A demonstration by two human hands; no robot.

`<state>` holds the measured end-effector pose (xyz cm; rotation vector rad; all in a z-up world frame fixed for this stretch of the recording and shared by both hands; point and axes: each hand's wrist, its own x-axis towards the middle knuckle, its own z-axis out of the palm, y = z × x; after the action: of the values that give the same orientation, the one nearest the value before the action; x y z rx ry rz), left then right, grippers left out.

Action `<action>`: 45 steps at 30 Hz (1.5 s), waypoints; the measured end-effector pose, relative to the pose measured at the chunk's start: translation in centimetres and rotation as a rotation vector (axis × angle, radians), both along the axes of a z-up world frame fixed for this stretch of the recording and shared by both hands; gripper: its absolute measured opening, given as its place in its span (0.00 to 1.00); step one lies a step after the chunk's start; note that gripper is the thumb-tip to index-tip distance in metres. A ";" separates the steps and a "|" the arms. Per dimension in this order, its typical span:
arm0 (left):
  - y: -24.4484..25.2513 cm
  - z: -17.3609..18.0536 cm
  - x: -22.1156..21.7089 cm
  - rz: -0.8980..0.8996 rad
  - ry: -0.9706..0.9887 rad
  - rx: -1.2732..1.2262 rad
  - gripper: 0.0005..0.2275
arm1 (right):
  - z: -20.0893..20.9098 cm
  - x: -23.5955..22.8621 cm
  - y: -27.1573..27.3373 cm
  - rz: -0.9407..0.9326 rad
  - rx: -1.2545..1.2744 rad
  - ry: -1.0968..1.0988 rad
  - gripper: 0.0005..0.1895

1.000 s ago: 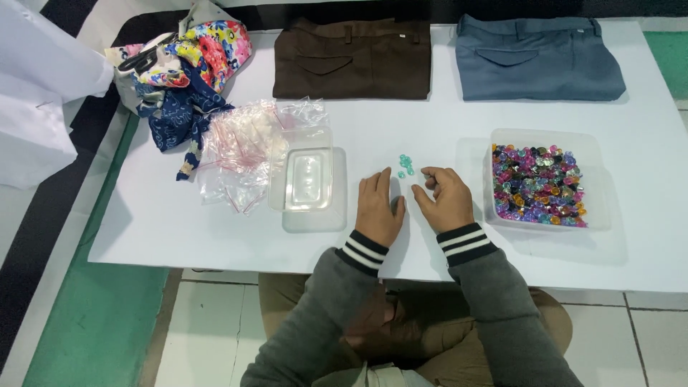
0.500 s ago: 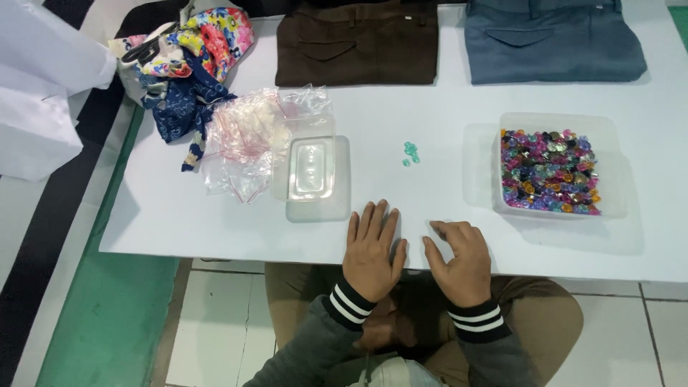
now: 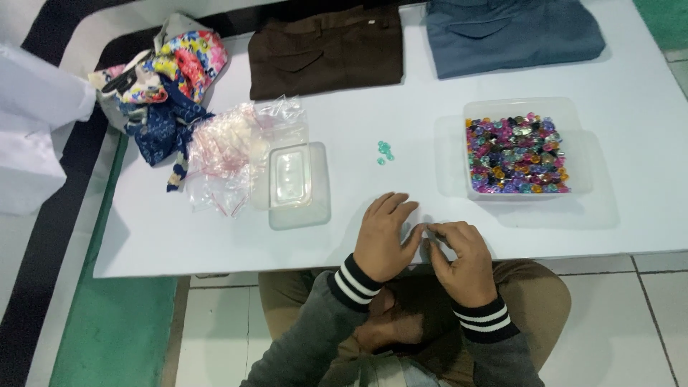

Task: Sorting and bagging small colored buttons from a bulk container into individual plastic bags.

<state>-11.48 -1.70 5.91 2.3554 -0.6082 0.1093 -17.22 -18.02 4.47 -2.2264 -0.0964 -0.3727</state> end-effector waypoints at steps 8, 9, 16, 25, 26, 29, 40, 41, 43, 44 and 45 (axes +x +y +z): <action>-7.8 0.0 6.3 -0.071 -0.397 0.089 0.11 | 0.5 -1.1 -3.6 -0.217 -0.011 0.027 0.08; -8.9 -0.2 7.3 -0.082 -0.439 0.124 0.10 | 0.3 -1.2 -4.3 -0.261 0.006 0.035 0.08; -13.5 0.5 10.6 -0.119 -0.468 0.296 0.03 | 2.5 -1.4 -8.9 -0.381 0.112 -0.108 0.10; -15.3 0.3 11.4 -0.104 -0.311 0.738 0.10 | 7.1 0.9 -11.9 -0.338 -0.005 -0.229 0.08; -15.1 -0.2 11.7 -0.122 -0.309 0.664 0.09 | 7.2 1.7 -11.9 -0.309 -0.013 -0.202 0.09; -14.1 -0.2 11.4 -0.132 -0.307 0.487 0.04 | 6.3 5.0 -12.5 -0.229 -0.045 -0.147 0.10; -10.0 1.8 11.0 -0.026 -0.284 0.086 0.14 | 4.5 14.1 -11.2 -0.040 -0.275 0.213 0.19; -10.2 1.4 11.1 -0.024 -0.266 0.092 0.14 | 4.0 14.7 -11.2 -0.022 -0.339 0.194 0.18; -10.4 0.7 11.4 -0.023 -0.248 0.097 0.13 | 3.5 15.3 -11.0 -0.004 -0.404 0.174 0.17; -10.5 0.3 11.5 -0.024 -0.258 0.094 0.13 | 3.4 15.3 -10.9 -0.028 -0.451 0.195 0.16; -10.6 -0.1 11.5 -0.025 -0.267 0.091 0.12 | 3.4 15.3 -10.7 -0.051 -0.498 0.217 0.15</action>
<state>0.07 -12.32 5.86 2.4401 -0.7842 0.3968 -1.95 -28.71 7.87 -2.7509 -0.0155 -0.1381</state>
